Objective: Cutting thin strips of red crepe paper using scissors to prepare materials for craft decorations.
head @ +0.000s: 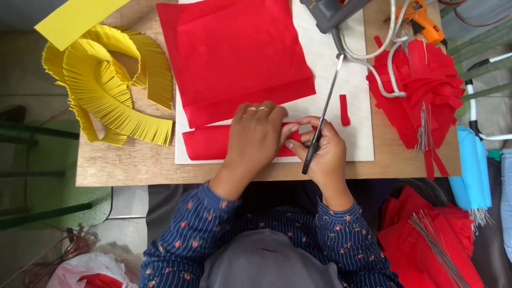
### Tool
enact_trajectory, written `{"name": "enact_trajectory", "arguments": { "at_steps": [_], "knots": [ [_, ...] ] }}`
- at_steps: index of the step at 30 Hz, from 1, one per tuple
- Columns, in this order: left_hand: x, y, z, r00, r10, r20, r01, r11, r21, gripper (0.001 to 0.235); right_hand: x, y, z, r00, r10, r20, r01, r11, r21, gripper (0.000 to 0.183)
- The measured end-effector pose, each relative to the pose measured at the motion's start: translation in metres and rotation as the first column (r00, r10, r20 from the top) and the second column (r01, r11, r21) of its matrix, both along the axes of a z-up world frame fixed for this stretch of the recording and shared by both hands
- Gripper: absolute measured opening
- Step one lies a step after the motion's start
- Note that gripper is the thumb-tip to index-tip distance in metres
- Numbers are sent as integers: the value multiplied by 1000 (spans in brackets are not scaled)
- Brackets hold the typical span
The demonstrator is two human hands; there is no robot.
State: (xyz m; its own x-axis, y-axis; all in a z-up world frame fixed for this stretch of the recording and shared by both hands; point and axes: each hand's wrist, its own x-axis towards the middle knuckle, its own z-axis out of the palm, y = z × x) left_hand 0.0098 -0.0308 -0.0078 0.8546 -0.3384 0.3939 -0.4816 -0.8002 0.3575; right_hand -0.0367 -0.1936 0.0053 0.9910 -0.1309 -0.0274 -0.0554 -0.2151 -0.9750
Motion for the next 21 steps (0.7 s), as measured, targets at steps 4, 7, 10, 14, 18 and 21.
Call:
{"name": "enact_trajectory", "arguments": {
  "at_steps": [4, 7, 10, 14, 18, 21],
  "knots": [
    [10, 3, -3, 977, -138, -166, 117, 985, -126, 35, 4, -1, 0, 1000, 7, -2, -7, 999, 35, 47],
    [14, 4, -9, 944, -167, -283, 104, 969, -223, 34, 5, -6, -1, 1000, 18, -20, -17, 999, 41, 46],
    [14, 7, -11, 917, -181, -354, 59, 942, -330, 25, 3, -8, 2, 999, 15, -51, -14, 1000, 6, 42],
    [13, 11, -5, 913, -217, -347, 100, 940, -325, 21, 1, -11, -3, 998, 1, -64, -2, 1000, -17, 43],
    [14, 11, -3, 911, -214, -352, 133, 962, -241, 22, 0, -14, -9, 999, -2, -46, 2, 1000, 15, 41],
    [14, 11, -5, 915, -209, -345, 106, 950, -295, 18, -4, -16, -10, 999, -14, -41, 16, 999, 48, 40]
  ]
}}
